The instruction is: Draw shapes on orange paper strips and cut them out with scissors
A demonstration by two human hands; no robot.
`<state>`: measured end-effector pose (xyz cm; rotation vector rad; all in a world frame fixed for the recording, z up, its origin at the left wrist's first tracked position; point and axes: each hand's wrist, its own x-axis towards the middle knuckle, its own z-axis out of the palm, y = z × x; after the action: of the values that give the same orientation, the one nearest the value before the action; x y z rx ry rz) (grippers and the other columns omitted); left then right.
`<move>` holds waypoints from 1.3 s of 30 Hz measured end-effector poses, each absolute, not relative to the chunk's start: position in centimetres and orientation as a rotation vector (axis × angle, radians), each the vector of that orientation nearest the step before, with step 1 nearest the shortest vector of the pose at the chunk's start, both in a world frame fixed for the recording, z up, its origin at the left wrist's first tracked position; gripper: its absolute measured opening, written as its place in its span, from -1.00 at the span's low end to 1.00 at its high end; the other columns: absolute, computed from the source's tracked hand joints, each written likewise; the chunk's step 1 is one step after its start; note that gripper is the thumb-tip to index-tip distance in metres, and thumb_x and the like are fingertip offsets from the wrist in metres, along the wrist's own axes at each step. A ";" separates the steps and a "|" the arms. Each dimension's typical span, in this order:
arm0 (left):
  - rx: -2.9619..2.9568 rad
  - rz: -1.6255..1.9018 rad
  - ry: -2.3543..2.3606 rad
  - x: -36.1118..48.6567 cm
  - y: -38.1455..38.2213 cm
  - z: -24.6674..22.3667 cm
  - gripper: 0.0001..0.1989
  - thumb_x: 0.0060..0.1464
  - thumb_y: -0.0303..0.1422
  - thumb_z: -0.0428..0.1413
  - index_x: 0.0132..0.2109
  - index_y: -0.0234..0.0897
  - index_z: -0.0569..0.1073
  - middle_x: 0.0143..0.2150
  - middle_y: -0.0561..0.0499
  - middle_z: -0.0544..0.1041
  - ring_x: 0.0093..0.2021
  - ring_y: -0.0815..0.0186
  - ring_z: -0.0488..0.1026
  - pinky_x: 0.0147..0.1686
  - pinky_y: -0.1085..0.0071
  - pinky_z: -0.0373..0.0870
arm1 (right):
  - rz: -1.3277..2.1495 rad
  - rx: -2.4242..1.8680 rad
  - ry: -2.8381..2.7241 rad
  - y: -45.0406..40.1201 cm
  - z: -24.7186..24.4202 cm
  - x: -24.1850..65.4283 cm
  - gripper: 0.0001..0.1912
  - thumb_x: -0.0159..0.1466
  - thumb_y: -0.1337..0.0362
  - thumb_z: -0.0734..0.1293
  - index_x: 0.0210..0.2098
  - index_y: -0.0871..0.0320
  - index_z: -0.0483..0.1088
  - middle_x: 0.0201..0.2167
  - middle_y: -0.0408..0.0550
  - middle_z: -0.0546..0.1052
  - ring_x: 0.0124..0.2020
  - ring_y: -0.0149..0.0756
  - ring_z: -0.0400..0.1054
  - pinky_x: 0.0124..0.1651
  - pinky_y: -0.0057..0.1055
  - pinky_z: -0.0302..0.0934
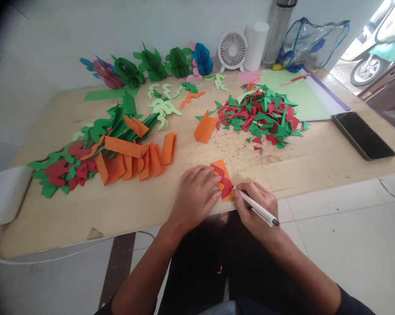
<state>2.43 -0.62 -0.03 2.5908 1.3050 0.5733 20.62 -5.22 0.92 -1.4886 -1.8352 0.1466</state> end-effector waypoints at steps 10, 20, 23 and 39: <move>2.596 0.583 1.301 2.5 -0.6 0.1 -0.71 0.19 -0.30 0.04 0.02 -0.21 0.48 0.15 -0.15 0.43 0.17 0.03 0.28 0.16 0.00 0.19 | 0.131 -1.511 -1.842 -5.5 1.1 20.5 -0.89 0.30 0.33 0.25 -0.36 0.09 0.36 -0.49 -0.09 0.56 -0.50 -0.31 0.44 -0.42 -0.42 0.29; 2.591 0.569 1.308 2.5 -0.6 0.0 -0.72 0.19 -0.29 0.04 0.00 -0.22 0.48 0.15 -0.14 0.43 0.17 0.04 0.27 0.18 0.01 0.17 | 0.277 -1.501 -1.775 -5.2 1.7 20.8 -0.89 0.33 0.32 0.25 -0.23 0.10 0.43 -0.35 -0.05 0.60 -0.38 -0.26 0.49 -0.32 -0.37 0.34; 2.592 0.576 1.314 2.6 -0.6 0.0 -0.73 0.19 -0.30 0.04 0.00 -0.22 0.48 0.15 -0.14 0.43 0.17 0.04 0.28 0.18 0.00 0.18 | 0.315 -1.425 -1.895 -5.0 1.3 20.7 -0.83 0.34 0.35 0.23 -0.14 0.12 0.43 -0.28 0.00 0.61 -0.34 -0.24 0.48 -0.27 -0.31 0.35; 2.585 0.570 1.326 2.5 -0.6 0.0 -0.72 0.20 -0.26 0.03 0.01 -0.20 0.48 0.15 -0.13 0.42 0.18 0.03 0.26 0.18 0.01 0.16 | 0.196 -1.399 -1.968 -5.0 0.5 20.5 -0.78 0.30 0.39 0.25 -0.09 0.15 0.44 -0.31 0.00 0.62 -0.36 -0.20 0.46 -0.26 -0.27 0.36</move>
<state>2.52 -0.58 -0.01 2.5851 1.3256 0.5703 20.51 -4.96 0.53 -1.3989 -1.9679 0.1960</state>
